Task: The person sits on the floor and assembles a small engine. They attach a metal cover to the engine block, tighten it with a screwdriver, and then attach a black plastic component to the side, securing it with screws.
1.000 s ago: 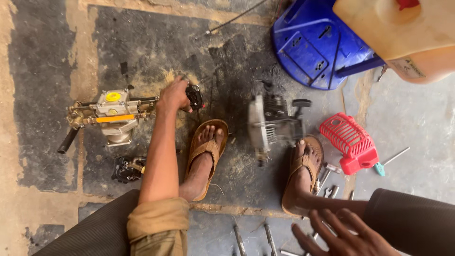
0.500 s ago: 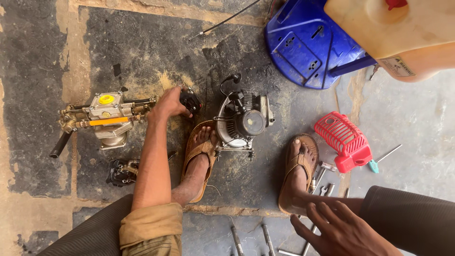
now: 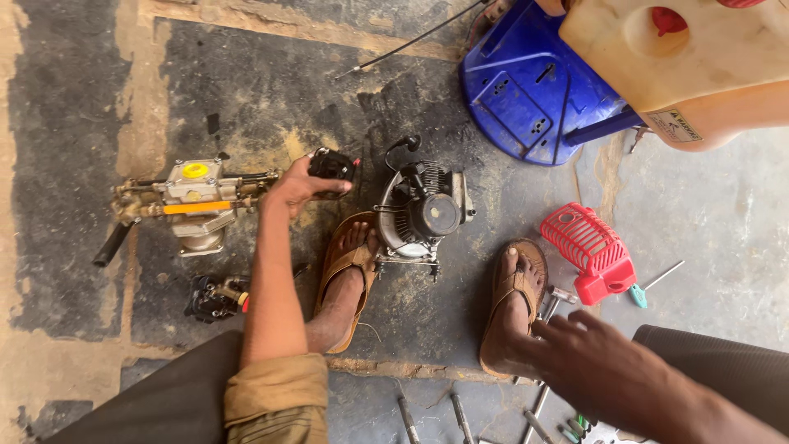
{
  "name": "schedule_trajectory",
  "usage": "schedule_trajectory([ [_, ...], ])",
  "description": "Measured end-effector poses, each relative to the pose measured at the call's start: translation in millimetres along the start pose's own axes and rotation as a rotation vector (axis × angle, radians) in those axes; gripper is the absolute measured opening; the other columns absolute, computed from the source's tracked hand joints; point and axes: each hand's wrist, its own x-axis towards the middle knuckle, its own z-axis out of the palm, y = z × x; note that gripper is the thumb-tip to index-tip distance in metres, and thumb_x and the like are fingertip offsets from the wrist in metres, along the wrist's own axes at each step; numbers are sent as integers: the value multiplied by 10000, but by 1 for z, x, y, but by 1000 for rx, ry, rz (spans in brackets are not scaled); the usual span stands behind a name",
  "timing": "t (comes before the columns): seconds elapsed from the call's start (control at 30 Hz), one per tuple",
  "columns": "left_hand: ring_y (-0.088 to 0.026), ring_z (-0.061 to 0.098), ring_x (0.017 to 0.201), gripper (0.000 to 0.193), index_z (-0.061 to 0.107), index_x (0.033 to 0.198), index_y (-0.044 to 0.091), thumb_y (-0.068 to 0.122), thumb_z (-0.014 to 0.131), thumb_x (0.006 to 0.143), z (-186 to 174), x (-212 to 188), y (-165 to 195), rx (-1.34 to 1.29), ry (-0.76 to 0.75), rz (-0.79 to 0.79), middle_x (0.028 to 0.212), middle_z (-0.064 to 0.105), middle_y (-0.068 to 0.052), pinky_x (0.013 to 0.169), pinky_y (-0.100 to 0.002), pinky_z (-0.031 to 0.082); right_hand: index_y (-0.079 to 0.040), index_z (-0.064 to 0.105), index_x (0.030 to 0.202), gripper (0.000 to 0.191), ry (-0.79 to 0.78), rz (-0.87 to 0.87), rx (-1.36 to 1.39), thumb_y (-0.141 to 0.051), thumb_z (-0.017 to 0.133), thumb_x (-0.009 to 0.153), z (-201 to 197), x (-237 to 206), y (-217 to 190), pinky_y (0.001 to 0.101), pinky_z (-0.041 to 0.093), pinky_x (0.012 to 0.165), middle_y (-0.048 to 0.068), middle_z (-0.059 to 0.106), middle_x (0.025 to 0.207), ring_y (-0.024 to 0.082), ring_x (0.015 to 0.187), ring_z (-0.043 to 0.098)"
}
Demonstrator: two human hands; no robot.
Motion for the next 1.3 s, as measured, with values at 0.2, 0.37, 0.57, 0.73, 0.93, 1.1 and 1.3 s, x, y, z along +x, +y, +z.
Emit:
schedule_trajectory([
  [0.2, -299, 677, 1188, 940, 474, 1369, -30, 320, 941, 632, 25, -33, -1, -442, -72, 176, 1276, 658, -183, 1033, -450, 569, -191, 514, 1399, 568, 141, 348, 406, -331, 664, 869, -32, 62, 37, 470, 563, 863, 108, 698, 1122, 298, 955, 715],
  [0.37, -254, 685, 1140, 835, 477, 1331, -15, 325, 914, 706, 43, -46, -3, -610, -40, 246, 1267, 631, -128, 909, -477, 594, -232, 153, 1657, 1130, 369, 583, 415, -617, 732, 766, -32, 139, 48, 498, 545, 918, 192, 363, 1508, 330, 1102, 631],
  [0.57, -202, 735, 921, 641, 595, 1264, -50, 408, 802, 866, 68, -50, -5, -553, -145, 367, 1106, 716, -117, 830, -385, 666, -100, 376, 1522, 1040, 682, 721, 371, -609, 802, 721, -6, 198, 43, 496, 508, 1016, 143, 519, 1335, 327, 1225, 568],
  [0.73, -247, 756, 927, 629, 615, 1249, -89, 425, 757, 914, 92, -61, 8, -671, -135, 435, 1068, 728, -201, 837, -382, 676, -10, 449, 1468, 1044, 793, 692, 703, -501, 907, 669, 39, 181, 69, 472, 545, 1014, 197, 525, 1337, 374, 1176, 612],
  [0.93, -265, 761, 1001, 663, 594, 1283, -79, 411, 784, 877, 117, -77, 37, -785, -128, 480, 1114, 734, -215, 887, -357, 614, 41, 460, 1432, 1010, 918, 558, 948, -442, 917, 673, 87, 126, 102, 408, 581, 956, 207, 605, 1317, 306, 1136, 690],
  [1.1, -257, 763, 999, 665, 637, 1247, -83, 345, 860, 789, 144, -81, 41, -713, -71, 486, 1118, 744, -197, 880, -361, 629, -46, 543, 1407, 876, 887, 474, 1085, -405, 899, 692, 115, 115, 113, 382, 582, 949, 138, 718, 1258, 229, 1088, 727],
  [1.3, -244, 748, 985, 546, 681, 1166, -40, 256, 904, 765, 170, -83, 36, -704, -21, 464, 1096, 740, -167, 837, -330, 641, -47, 462, 1461, 893, 972, 254, 1168, -326, 907, 739, 159, 97, 134, 394, 502, 1028, 130, 613, 1362, 198, 1240, 588],
])
